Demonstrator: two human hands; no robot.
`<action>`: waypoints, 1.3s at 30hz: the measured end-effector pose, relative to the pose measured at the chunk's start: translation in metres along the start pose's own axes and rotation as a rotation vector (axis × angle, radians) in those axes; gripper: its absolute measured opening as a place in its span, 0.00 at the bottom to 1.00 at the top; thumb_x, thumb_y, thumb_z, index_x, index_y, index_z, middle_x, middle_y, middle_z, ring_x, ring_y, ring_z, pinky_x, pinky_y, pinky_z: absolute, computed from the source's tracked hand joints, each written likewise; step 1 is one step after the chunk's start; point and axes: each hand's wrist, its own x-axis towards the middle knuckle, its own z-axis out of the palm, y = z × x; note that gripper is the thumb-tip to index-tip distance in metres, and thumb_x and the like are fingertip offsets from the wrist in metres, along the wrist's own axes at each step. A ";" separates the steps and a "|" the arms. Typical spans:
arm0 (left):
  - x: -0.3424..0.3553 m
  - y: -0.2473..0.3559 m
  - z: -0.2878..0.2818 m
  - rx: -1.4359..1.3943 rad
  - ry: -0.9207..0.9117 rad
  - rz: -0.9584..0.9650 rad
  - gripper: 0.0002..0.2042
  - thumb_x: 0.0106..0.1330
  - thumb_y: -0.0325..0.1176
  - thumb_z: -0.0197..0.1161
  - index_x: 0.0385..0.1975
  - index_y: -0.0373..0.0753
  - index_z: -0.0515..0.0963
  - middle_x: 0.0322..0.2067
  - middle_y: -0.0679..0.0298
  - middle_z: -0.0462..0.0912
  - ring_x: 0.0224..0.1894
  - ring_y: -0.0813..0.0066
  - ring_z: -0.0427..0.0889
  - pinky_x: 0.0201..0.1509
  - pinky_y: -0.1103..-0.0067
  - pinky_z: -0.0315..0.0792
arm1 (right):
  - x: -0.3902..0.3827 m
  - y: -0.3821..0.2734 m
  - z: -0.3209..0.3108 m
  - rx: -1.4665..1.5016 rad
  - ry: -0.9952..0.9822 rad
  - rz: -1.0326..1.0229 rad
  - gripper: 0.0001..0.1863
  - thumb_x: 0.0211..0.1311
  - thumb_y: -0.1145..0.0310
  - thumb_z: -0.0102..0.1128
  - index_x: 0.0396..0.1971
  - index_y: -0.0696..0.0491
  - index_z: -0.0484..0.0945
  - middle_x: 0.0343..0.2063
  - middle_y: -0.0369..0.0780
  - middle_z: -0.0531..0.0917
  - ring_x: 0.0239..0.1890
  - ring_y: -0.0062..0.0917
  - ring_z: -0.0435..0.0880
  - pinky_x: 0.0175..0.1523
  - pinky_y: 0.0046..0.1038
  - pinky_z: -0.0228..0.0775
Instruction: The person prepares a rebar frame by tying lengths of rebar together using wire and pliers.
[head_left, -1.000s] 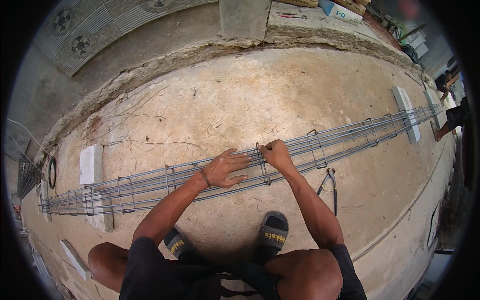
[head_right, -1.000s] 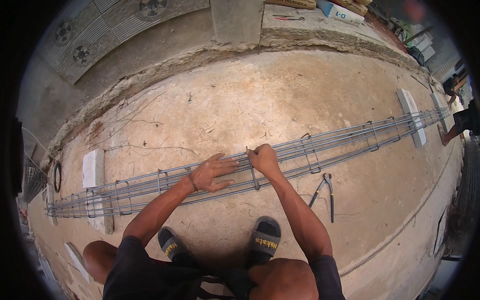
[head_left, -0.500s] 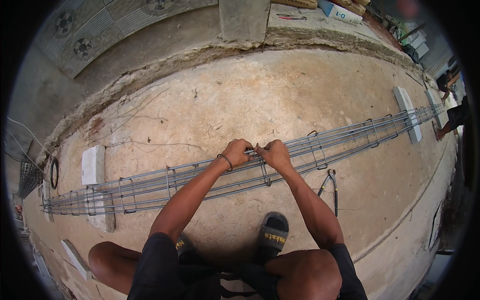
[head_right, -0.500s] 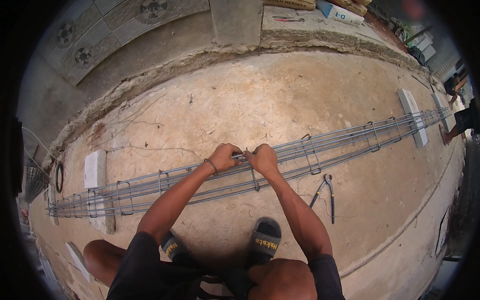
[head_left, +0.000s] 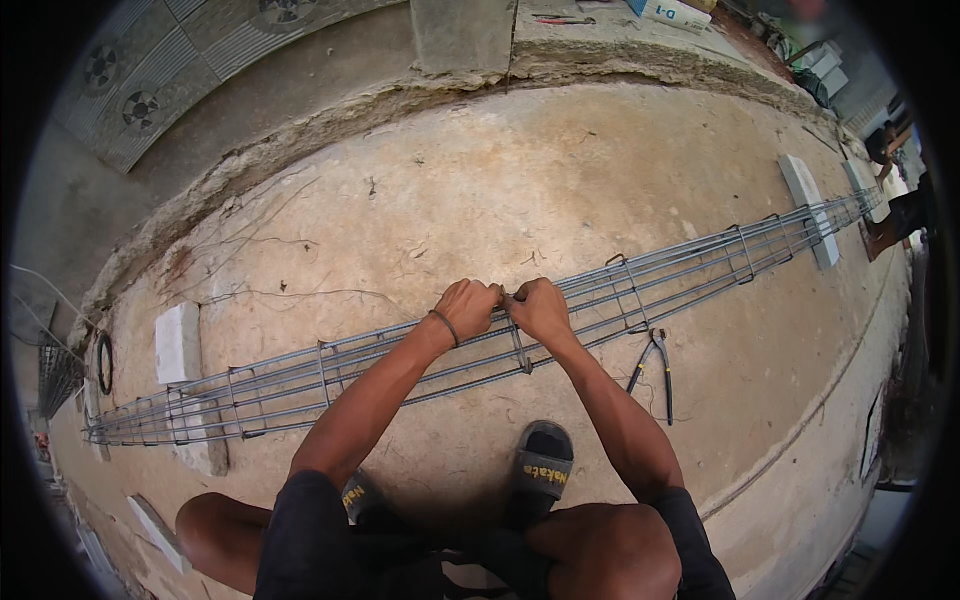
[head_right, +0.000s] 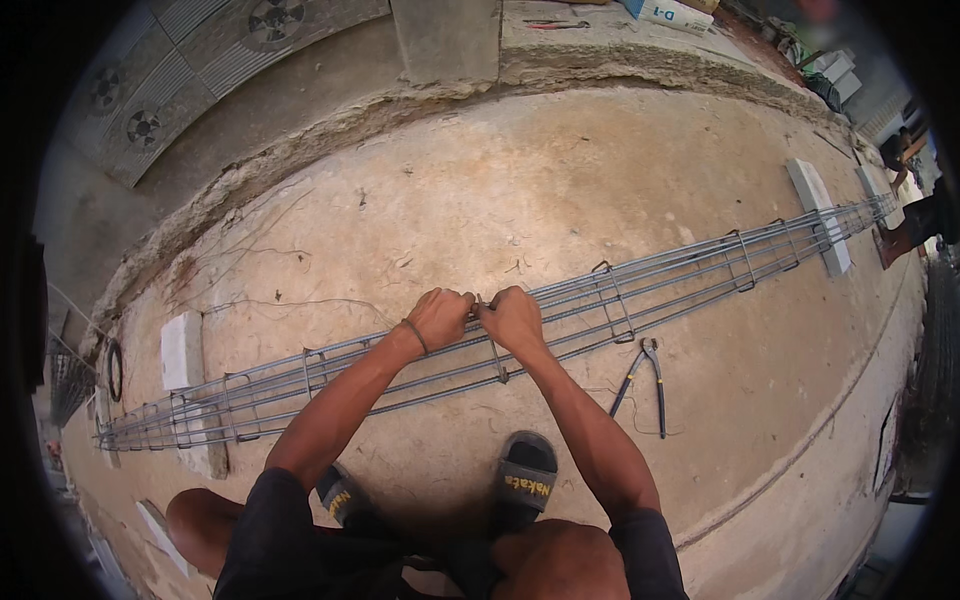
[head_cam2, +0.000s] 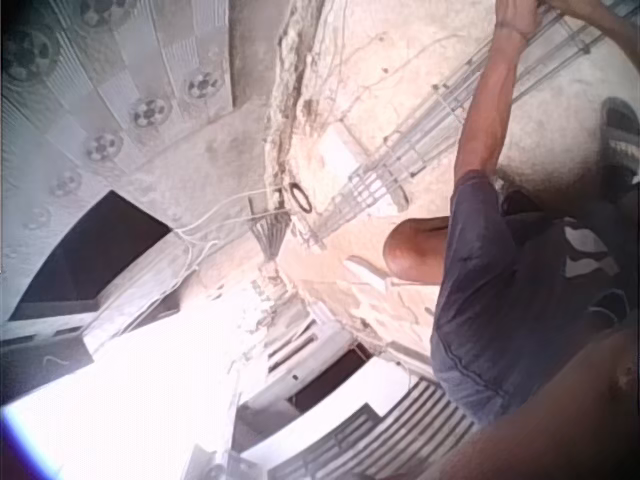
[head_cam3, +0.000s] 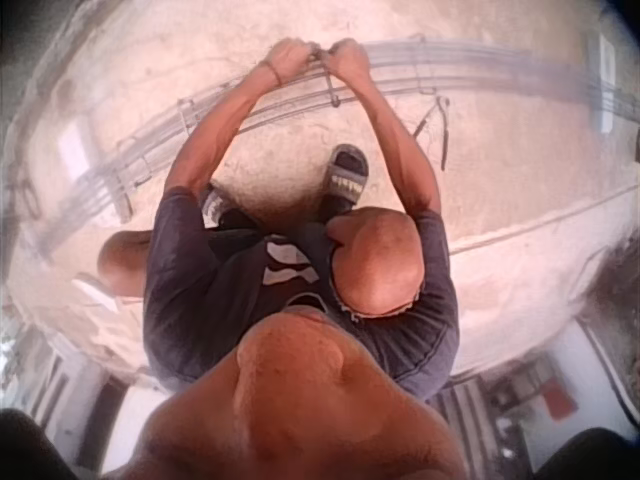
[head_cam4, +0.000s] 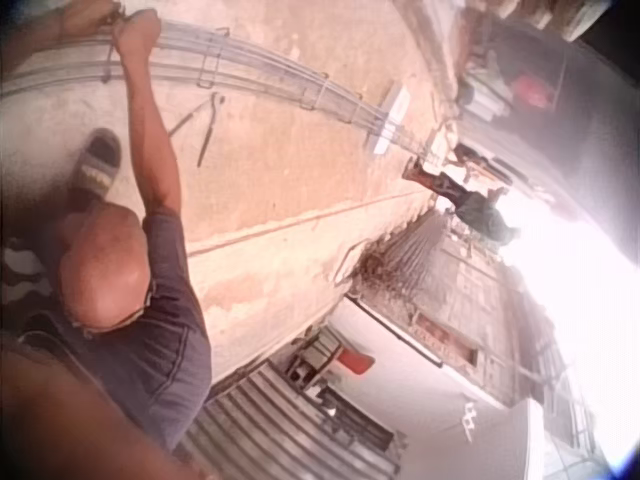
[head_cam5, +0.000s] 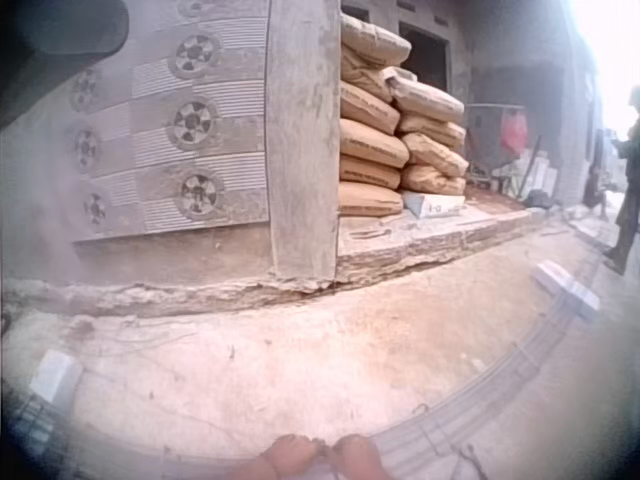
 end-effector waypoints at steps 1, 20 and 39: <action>-0.001 -0.002 0.009 0.004 0.000 -0.003 0.12 0.52 0.24 0.60 0.37 0.32 0.84 0.25 0.45 0.82 0.32 0.46 0.83 0.37 0.61 0.76 | -0.003 -0.001 0.002 0.049 0.025 0.033 0.21 0.52 0.58 0.69 0.14 0.63 0.79 0.17 0.54 0.80 0.26 0.50 0.82 0.34 0.42 0.73; 0.030 0.010 0.027 -0.766 0.458 -0.527 0.12 0.54 0.17 0.67 0.36 0.34 0.74 0.28 0.53 0.88 0.28 0.74 0.85 0.28 0.80 0.74 | 0.005 0.015 -0.028 -0.430 -0.053 -0.444 0.07 0.46 0.73 0.67 0.28 0.56 0.85 0.29 0.45 0.84 0.36 0.43 0.85 0.42 0.40 0.76; 0.029 -0.010 0.044 -0.997 0.469 -0.660 0.19 0.54 0.24 0.72 0.43 0.28 0.73 0.29 0.54 0.87 0.27 0.75 0.83 0.31 0.79 0.78 | 0.115 0.025 -0.037 -0.433 -0.337 -0.696 0.09 0.43 0.56 0.75 0.24 0.42 0.86 0.26 0.28 0.84 0.52 0.28 0.76 0.69 0.66 0.36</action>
